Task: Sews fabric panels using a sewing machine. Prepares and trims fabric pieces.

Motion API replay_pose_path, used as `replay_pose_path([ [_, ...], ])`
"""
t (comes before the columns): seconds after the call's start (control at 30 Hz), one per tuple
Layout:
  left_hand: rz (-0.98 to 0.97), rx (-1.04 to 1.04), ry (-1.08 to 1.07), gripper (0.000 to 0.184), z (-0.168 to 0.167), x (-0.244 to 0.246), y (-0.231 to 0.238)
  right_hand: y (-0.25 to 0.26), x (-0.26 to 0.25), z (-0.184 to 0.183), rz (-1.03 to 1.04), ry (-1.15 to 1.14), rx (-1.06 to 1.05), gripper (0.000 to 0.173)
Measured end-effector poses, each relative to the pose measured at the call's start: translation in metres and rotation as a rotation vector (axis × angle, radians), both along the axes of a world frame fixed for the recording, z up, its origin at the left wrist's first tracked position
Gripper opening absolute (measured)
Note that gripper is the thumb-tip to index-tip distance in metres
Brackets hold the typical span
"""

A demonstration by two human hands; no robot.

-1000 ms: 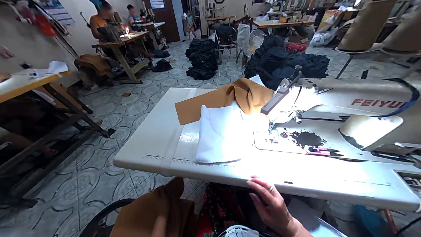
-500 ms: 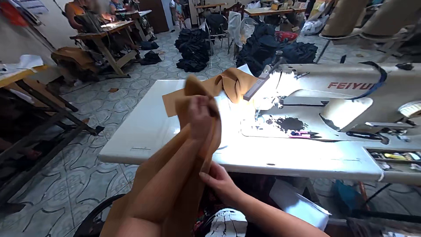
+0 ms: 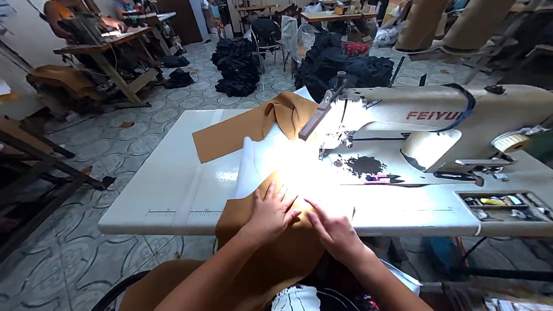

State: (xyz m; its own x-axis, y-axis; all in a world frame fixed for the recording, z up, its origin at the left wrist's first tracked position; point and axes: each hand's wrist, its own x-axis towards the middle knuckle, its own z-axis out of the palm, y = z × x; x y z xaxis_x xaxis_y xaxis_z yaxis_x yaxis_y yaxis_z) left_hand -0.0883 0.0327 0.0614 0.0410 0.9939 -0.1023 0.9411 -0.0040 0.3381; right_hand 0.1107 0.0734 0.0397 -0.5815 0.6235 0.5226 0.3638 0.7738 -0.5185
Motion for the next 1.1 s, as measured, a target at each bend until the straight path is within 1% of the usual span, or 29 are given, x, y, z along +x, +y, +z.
replay_pose_path([
  [0.03,0.019,0.09,-0.042,0.052,0.001,-0.011,0.004,0.007,-0.005,-0.006,0.005,-0.177,-0.054,0.05],
  [0.07,0.09,0.206,-0.082,0.048,0.002,-0.027,0.01,0.012,-0.009,-0.011,0.01,-0.358,-0.102,0.059],
  [0.1,0.214,0.276,-0.094,0.048,0.006,-0.045,0.017,0.014,-0.014,-0.018,-0.009,-0.48,-0.076,0.064],
  [0.13,0.371,0.297,-0.091,0.053,0.012,-0.063,0.026,0.013,-0.018,-0.022,-0.027,-0.52,-0.047,0.065],
  [0.2,0.637,0.213,-0.145,0.073,0.021,-0.096,0.046,0.005,-0.023,-0.022,0.003,-0.521,-0.093,0.061],
  [0.23,0.707,0.141,-0.165,0.075,0.02,-0.109,0.056,-0.001,-0.025,-0.022,0.03,-0.494,-0.115,0.058],
  [0.27,0.726,0.104,-0.156,0.069,0.018,-0.119,0.065,-0.006,-0.028,-0.022,0.055,-0.47,-0.128,0.057],
  [0.3,0.715,0.106,-0.126,0.056,0.019,-0.127,0.073,-0.01,-0.031,-0.021,0.072,-0.453,-0.128,0.057],
  [0.33,0.69,0.154,-0.106,0.046,0.023,-0.132,0.077,-0.014,-0.033,-0.02,0.079,-0.44,-0.119,0.058],
  [0.37,0.659,0.236,-0.08,0.04,0.032,-0.135,0.077,-0.016,-0.033,-0.02,0.076,-0.431,-0.102,0.058],
  [0.43,0.574,0.447,0.028,0.04,0.059,-0.135,0.067,-0.018,-0.034,-0.022,0.061,-0.386,-0.059,0.058],
  [0.5,0.428,0.619,0.131,0.037,0.095,-0.117,0.044,-0.02,-0.036,-0.022,0.049,-0.333,-0.058,0.056],
  [0.57,0.24,0.662,0.177,0.031,0.128,-0.088,0.005,-0.023,-0.041,-0.024,0.054,-0.272,-0.061,0.054],
  [0.63,0.038,0.643,0.132,0.025,0.15,-0.066,-0.038,-0.022,-0.048,-0.023,0.055,-0.269,0.0,0.054],
  [0.67,-0.038,0.638,0.048,0.025,0.153,-0.059,-0.058,-0.022,-0.05,-0.021,0.059,-0.282,0.029,0.054],
  [0.7,-0.107,0.596,-0.11,0.024,0.155,-0.054,-0.075,-0.025,-0.049,-0.014,0.073,-0.285,0.024,0.05],
  [0.73,-0.153,0.528,-0.297,0.02,0.155,-0.05,-0.087,-0.03,-0.046,0.0,0.089,-0.291,-0.032,0.043],
  [0.77,-0.159,0.479,-0.454,0.014,0.152,-0.044,-0.091,-0.036,-0.038,0.029,0.139,-0.379,-0.228,0.042],
  [0.8,-0.122,0.456,-0.557,0.01,0.144,-0.037,-0.089,-0.039,-0.032,0.058,0.182,-0.483,-0.445,0.048],
  [0.83,-0.06,0.439,-0.612,0.008,0.131,-0.031,-0.081,-0.043,-0.028,0.07,0.208,-0.537,-0.548,0.051],
  [0.87,0.016,0.415,-0.633,0.009,0.112,-0.027,-0.069,-0.05,-0.024,0.065,0.218,-0.537,-0.568,0.048],
  [0.9,0.078,0.38,-0.603,0.015,0.089,-0.026,-0.056,-0.059,-0.019,0.051,0.232,-0.493,-0.576,0.042],
  [0.93,0.13,0.344,-0.503,0.023,0.064,-0.028,-0.043,-0.064,-0.017,0.033,0.249,-0.455,-0.57,0.037],
  [0.97,0.161,0.3,-0.357,0.032,0.042,-0.03,-0.032,-0.068,-0.015,0.013,0.253,-0.389,-0.546,0.034],
  [1.0,0.166,0.274,-0.191,0.039,0.022,-0.031,-0.025,-0.069,-0.018,-0.004,0.244,-0.382,-0.509,0.035],
  [1.03,0.147,0.287,-0.049,0.045,0.008,-0.032,-0.02,-0.069,-0.02,-0.014,0.227,-0.386,-0.498,0.038],
  [1.1,0.053,0.404,0.11,0.063,0.002,-0.032,-0.011,-0.07,-0.022,-0.023,0.191,-0.324,-0.449,0.038],
])
